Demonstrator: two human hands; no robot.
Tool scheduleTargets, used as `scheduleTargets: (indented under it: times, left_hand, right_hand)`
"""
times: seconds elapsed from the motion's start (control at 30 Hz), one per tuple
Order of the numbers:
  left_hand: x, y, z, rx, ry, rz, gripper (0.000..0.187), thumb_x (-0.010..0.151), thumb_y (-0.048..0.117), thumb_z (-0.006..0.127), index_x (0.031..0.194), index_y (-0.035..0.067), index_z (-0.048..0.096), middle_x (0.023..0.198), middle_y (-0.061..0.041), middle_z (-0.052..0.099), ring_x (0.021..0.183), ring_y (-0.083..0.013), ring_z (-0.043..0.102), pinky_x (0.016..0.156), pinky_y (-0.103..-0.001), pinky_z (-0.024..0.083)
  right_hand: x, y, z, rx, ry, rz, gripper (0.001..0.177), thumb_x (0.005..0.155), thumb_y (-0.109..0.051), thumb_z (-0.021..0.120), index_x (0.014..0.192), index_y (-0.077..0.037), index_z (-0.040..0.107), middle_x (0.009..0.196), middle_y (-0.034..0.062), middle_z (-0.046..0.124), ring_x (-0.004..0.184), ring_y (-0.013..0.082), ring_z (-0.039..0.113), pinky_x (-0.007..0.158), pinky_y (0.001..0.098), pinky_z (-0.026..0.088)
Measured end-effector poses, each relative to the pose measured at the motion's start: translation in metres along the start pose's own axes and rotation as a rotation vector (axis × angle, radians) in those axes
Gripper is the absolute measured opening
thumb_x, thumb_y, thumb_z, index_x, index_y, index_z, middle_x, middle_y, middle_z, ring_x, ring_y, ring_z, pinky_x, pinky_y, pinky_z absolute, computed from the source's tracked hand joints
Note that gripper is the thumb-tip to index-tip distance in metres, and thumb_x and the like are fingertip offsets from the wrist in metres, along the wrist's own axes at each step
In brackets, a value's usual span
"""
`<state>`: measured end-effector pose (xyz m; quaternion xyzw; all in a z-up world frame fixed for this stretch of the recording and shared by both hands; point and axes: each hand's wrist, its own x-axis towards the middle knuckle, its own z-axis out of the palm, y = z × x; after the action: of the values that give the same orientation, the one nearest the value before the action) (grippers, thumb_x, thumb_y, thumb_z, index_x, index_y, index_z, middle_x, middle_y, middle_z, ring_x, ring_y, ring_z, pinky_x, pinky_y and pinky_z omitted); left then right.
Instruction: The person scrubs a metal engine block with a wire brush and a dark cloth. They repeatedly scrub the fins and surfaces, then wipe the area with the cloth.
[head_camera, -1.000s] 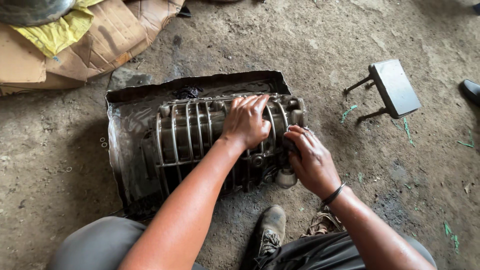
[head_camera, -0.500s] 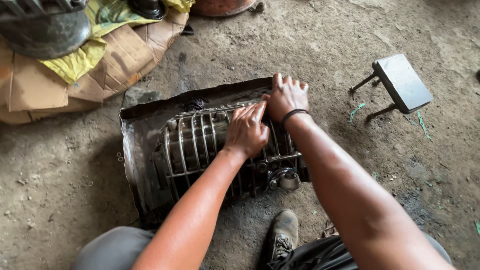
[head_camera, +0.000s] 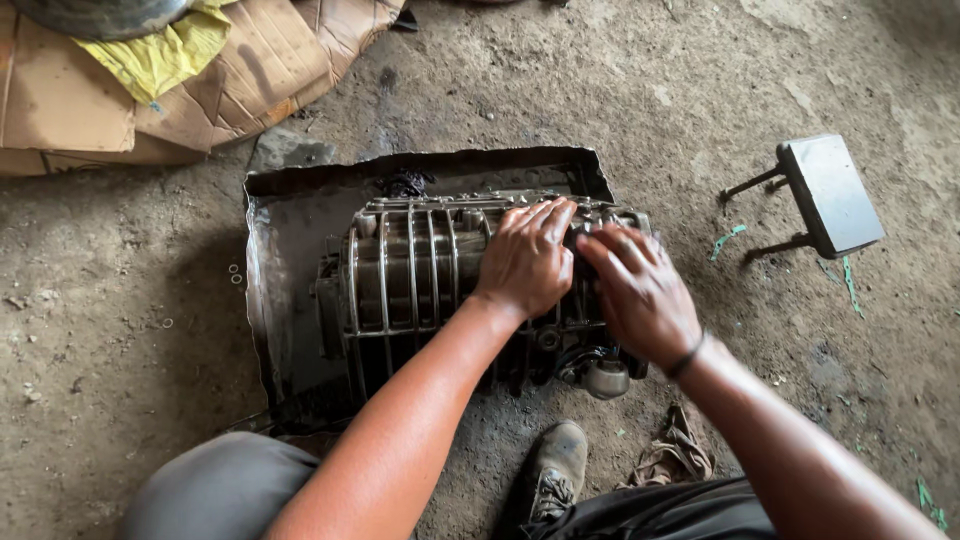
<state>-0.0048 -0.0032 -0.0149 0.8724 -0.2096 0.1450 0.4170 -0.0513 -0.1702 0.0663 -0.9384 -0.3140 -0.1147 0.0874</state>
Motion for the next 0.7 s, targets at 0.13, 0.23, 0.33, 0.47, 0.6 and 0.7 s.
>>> scheduleTargets:
  times: [0.13, 0.23, 0.33, 0.47, 0.6, 0.7]
  left_hand:
    - [-0.004, 0.001, 0.005, 0.047, 0.008, 0.016, 0.053, 0.087, 0.009, 0.056, 0.138, -0.006, 0.054, 0.14, -0.026, 0.06, 0.132, -0.0361, 0.058, 0.117, -0.05, 0.037]
    - [-0.003, -0.001, 0.001, 0.021, 0.016, 0.007, 0.054, 0.087, 0.007, 0.055, 0.14, -0.004, 0.054, 0.142, -0.025, 0.06, 0.133, -0.0356, 0.057, 0.118, -0.05, 0.036]
    - [0.0, 0.0, -0.004, 0.027, 0.031, -0.003, 0.055, 0.086, 0.007, 0.055, 0.14, -0.003, 0.054, 0.143, -0.024, 0.059, 0.134, -0.0363, 0.057, 0.118, -0.049, 0.037]
    - [0.0, 0.001, -0.009, 0.057, 0.025, 0.019, 0.056, 0.085, 0.007, 0.056, 0.14, -0.002, 0.054, 0.145, -0.022, 0.058, 0.134, -0.0371, 0.057, 0.116, -0.051, 0.038]
    - [-0.006, 0.002, -0.005, -0.019, -0.008, 0.0, 0.055, 0.082, 0.007, 0.055, 0.137, 0.002, 0.056, 0.149, -0.021, 0.055, 0.13, -0.0361, 0.06, 0.112, -0.051, 0.041]
    - [-0.005, -0.003, 0.001, 0.034, 0.03, 0.023, 0.054, 0.088, 0.007, 0.052, 0.141, -0.003, 0.055, 0.148, -0.022, 0.056, 0.131, -0.0362, 0.06, 0.115, -0.055, 0.038]
  right_hand:
    - [0.05, 0.027, 0.02, -0.196, -0.131, 0.076, 0.05, 0.086, -0.011, 0.061, 0.136, -0.006, 0.062, 0.135, 0.0162, 0.062, 0.13, 0.0311, 0.057, 0.113, 0.0555, 0.04]
    - [0.097, 0.05, 0.042, -0.083, -0.507, 0.44, 0.041, 0.094, -0.027, 0.06, 0.134, -0.016, 0.062, 0.123, 0.0157, 0.068, 0.115, 0.0336, 0.065, 0.096, 0.0462, 0.052]
    - [0.118, 0.059, 0.055, -0.087, -0.565, 0.411, 0.035, 0.095, -0.033, 0.063, 0.123, -0.014, 0.068, 0.117, 0.0162, 0.071, 0.109, 0.0346, 0.068, 0.092, 0.047, 0.055]
    - [0.088, 0.052, 0.049, 0.029, -0.239, 0.268, 0.031, 0.089, -0.023, 0.065, 0.118, -0.013, 0.07, 0.111, 0.0151, 0.072, 0.1, 0.0358, 0.069, 0.085, 0.0466, 0.056]
    - [0.039, 0.031, 0.025, 0.173, 0.0, 0.222, 0.025, 0.091, -0.019, 0.066, 0.114, -0.009, 0.068, 0.104, 0.0139, 0.07, 0.095, 0.0377, 0.068, 0.08, 0.0465, 0.056]
    - [0.013, 0.014, 0.01, 0.255, 0.096, 0.144, 0.018, 0.092, -0.015, 0.066, 0.109, -0.007, 0.068, 0.1, 0.0125, 0.069, 0.093, 0.0349, 0.069, 0.08, 0.0451, 0.057]
